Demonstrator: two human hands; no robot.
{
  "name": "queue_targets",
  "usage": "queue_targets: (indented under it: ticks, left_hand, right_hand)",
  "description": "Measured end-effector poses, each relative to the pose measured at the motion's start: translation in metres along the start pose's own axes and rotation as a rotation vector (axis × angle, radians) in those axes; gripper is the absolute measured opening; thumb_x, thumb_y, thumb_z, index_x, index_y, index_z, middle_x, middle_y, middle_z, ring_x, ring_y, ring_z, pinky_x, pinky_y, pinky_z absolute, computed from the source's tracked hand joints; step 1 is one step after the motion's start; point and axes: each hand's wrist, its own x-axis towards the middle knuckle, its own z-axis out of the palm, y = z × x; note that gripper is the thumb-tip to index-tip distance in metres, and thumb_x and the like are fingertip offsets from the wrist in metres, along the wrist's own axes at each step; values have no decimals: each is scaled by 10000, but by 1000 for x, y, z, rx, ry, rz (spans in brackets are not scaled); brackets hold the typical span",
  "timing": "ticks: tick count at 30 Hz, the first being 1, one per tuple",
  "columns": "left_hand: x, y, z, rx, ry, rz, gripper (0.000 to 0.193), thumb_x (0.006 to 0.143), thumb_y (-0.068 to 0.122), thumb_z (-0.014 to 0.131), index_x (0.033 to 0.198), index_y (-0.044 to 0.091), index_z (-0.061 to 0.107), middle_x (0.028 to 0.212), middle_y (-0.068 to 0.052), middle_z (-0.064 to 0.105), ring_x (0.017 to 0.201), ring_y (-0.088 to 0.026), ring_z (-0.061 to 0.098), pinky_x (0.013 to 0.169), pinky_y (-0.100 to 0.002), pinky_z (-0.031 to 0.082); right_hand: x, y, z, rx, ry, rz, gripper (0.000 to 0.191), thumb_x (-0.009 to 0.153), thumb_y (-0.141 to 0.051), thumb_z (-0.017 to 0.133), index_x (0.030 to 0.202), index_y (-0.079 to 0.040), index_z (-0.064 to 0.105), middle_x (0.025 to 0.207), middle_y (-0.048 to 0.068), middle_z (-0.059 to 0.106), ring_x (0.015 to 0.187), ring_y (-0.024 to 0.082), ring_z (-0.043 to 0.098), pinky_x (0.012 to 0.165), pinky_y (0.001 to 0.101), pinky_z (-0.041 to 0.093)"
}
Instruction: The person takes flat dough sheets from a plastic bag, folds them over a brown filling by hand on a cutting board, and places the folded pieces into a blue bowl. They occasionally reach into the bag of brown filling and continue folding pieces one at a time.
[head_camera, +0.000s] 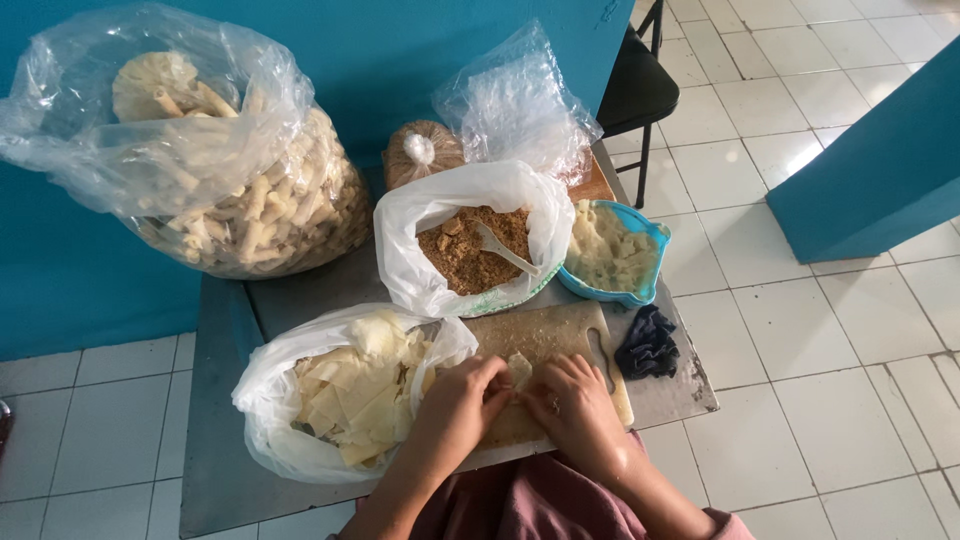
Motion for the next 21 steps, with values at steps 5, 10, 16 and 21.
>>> queue_targets:
  ticks: [5, 10, 16, 21]
  left_hand:
    - [-8, -5, 3, 178, 47, 149, 190, 875, 15, 693, 1062, 24, 726, 1003, -120, 700, 901, -298, 719, 754, -399, 576]
    - [-10, -6, -2, 144, 7, 224, 137, 864, 95, 722, 964, 2, 712, 983, -118, 681, 902, -294, 696, 770, -419, 552]
    - [0, -4, 0, 108, -78, 38, 168, 932, 165, 686, 908, -2, 679, 944, -156, 659, 905, -354, 677, 782, -457, 534]
    - [21, -17, 4, 182, -187, -16, 180, 870, 225, 738, 870, 49, 699, 896, -143, 703, 890, -359, 689, 774, -472, 526]
  right_hand:
    - [1, 2, -4, -39, -26, -155, 105, 881, -156, 708, 965, -92, 706, 975, 67, 670, 968, 296, 598, 857, 401, 465]
    - [0, 5, -6, -80, 7, -297, 199, 851, -169, 701, 1026, -75, 709, 1018, 97, 667, 949, 301, 592, 832, 415, 457]
    - [3, 1, -2, -14, -35, -20, 113, 862, -177, 721, 932, -88, 718, 934, 91, 666, 949, 317, 598, 856, 424, 475]
    - [6, -2, 0, 26, -46, 91, 125, 842, -167, 725, 887, -60, 679, 918, 97, 659, 961, 316, 608, 858, 417, 488]
